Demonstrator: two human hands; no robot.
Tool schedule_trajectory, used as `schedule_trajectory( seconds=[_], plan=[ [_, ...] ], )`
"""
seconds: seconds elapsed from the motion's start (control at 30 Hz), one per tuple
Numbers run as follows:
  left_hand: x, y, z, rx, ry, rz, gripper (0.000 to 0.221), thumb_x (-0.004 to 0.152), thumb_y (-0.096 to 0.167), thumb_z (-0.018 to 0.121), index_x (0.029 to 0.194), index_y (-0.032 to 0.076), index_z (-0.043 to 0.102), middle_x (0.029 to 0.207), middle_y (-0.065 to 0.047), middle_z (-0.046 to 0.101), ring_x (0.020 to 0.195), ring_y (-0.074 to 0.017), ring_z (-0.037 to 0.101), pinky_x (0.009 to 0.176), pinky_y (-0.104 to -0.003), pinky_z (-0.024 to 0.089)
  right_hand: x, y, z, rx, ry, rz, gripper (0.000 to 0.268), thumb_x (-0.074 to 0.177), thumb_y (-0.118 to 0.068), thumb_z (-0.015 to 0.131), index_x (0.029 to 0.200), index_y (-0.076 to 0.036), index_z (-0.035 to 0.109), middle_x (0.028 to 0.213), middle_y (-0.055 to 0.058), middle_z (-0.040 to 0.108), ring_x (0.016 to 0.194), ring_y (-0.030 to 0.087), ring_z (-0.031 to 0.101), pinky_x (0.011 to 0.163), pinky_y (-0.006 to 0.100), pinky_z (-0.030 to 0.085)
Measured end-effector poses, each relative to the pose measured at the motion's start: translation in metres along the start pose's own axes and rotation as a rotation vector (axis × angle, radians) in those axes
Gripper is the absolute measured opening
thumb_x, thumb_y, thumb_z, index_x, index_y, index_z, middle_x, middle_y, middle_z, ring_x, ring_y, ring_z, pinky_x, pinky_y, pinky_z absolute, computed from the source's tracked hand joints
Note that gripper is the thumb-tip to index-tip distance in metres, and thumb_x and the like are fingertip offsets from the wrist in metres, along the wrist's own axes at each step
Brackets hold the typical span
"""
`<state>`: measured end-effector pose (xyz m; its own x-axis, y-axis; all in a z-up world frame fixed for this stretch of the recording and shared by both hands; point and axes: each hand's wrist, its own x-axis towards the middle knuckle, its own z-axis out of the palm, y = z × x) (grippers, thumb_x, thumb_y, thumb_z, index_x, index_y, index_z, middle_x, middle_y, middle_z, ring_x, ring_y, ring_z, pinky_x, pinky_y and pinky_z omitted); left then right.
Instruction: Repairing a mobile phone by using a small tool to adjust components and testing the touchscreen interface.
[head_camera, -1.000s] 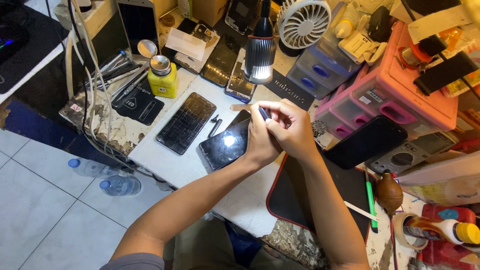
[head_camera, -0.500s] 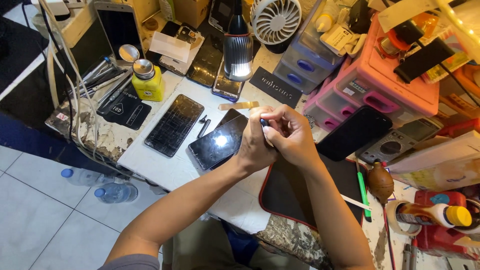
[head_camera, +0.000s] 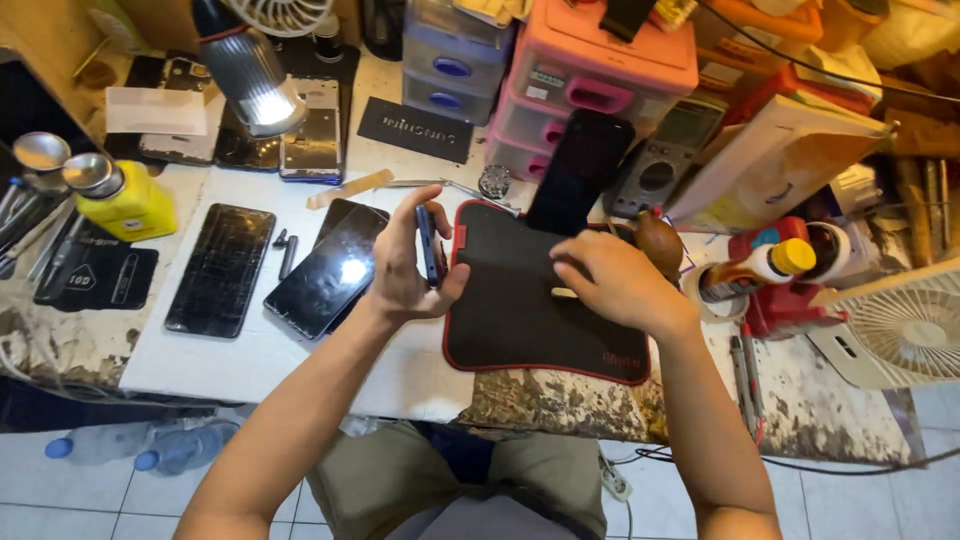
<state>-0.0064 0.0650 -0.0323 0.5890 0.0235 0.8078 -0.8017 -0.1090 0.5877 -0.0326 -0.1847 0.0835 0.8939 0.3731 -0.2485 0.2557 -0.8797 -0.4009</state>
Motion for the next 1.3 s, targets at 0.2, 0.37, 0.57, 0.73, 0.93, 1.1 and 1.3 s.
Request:
schedule_trajectory(
  seconds=[0.2, 0.37, 0.57, 0.73, 0.93, 1.1, 1.3],
  plan=[
    [-0.006, 0.005, 0.019, -0.054, -0.014, -0.020, 0.074, 0.086, 0.037, 0.068, 0.140, -0.010, 0.046, 0.087, -0.012, 0.060, 0.070, -0.0217, 0.064, 0.065, -0.034, 0.054, -0.037, 0.105, 0.077, -0.465, 0.313, -0.205, 0.015, 0.089, -0.019, 0.071, 0.103, -0.013, 0.071, 0.082, 0.005, 0.063, 0.080, 0.032, 0.067, 0.066, 0.045, 0.054],
    [-0.006, 0.012, 0.026, -0.073, -0.075, -0.059, 0.075, 0.087, 0.038, 0.067, 0.141, -0.008, 0.044, 0.089, -0.012, 0.059, 0.075, -0.0223, 0.064, 0.068, -0.036, 0.055, -0.043, 0.117, 0.110, -0.286, 0.588, -0.298, 0.012, 0.096, -0.013, 0.065, 0.107, -0.018, 0.068, 0.082, -0.002, 0.058, 0.072, 0.023, 0.065, 0.065, 0.032, 0.054],
    [0.000, 0.015, 0.037, -0.020, -0.185, -0.111, 0.071, 0.086, 0.031, 0.070, 0.141, -0.006, 0.044, 0.090, -0.013, 0.059, 0.077, -0.0271, 0.065, 0.071, -0.039, 0.056, -0.044, 0.126, 0.126, -0.231, 0.781, -0.433, 0.018, 0.097, -0.009, 0.063, 0.109, -0.020, 0.070, 0.078, -0.001, 0.057, 0.062, 0.022, 0.064, 0.057, 0.031, 0.054],
    [0.014, 0.008, 0.063, -0.021, -0.246, -0.132, 0.065, 0.086, 0.029, 0.072, 0.138, -0.001, 0.050, 0.086, -0.013, 0.061, 0.074, -0.0320, 0.066, 0.068, -0.043, 0.054, -0.038, 0.111, 0.104, -0.190, 0.910, -0.378, 0.037, 0.099, -0.006, 0.059, 0.124, -0.028, 0.075, 0.081, -0.006, 0.058, 0.062, 0.017, 0.062, 0.058, 0.029, 0.053],
    [-0.002, -0.005, 0.076, -0.236, -0.270, -0.142, 0.067, 0.088, 0.026, 0.070, 0.146, 0.004, 0.046, 0.095, -0.010, 0.064, 0.083, -0.0252, 0.070, 0.075, -0.038, 0.056, -0.035, 0.088, 0.051, -0.091, 1.080, -0.315, 0.038, 0.106, -0.001, 0.054, 0.138, -0.008, 0.073, 0.089, 0.010, 0.054, 0.081, 0.035, 0.063, 0.074, 0.036, 0.052],
    [-0.003, 0.013, 0.059, -0.295, -0.280, -0.140, 0.064, 0.094, 0.027, 0.059, 0.145, -0.004, 0.037, 0.096, -0.014, 0.058, 0.084, -0.0248, 0.066, 0.078, -0.036, 0.055, -0.069, 0.099, -0.017, -0.398, 0.715, 0.404, 0.039, 0.100, -0.014, 0.056, 0.128, -0.031, 0.076, 0.090, 0.012, 0.062, 0.078, 0.042, 0.070, 0.071, 0.054, 0.058],
    [-0.001, 0.013, 0.064, -0.181, -0.300, -0.142, 0.069, 0.086, 0.026, 0.067, 0.144, -0.003, 0.041, 0.095, -0.011, 0.061, 0.082, -0.0243, 0.068, 0.077, -0.037, 0.054, -0.054, 0.089, -0.024, -0.091, 0.706, 0.173, 0.033, 0.099, -0.017, 0.063, 0.123, -0.035, 0.077, 0.078, 0.004, 0.059, 0.079, 0.033, 0.068, 0.070, 0.043, 0.055]
  ],
)
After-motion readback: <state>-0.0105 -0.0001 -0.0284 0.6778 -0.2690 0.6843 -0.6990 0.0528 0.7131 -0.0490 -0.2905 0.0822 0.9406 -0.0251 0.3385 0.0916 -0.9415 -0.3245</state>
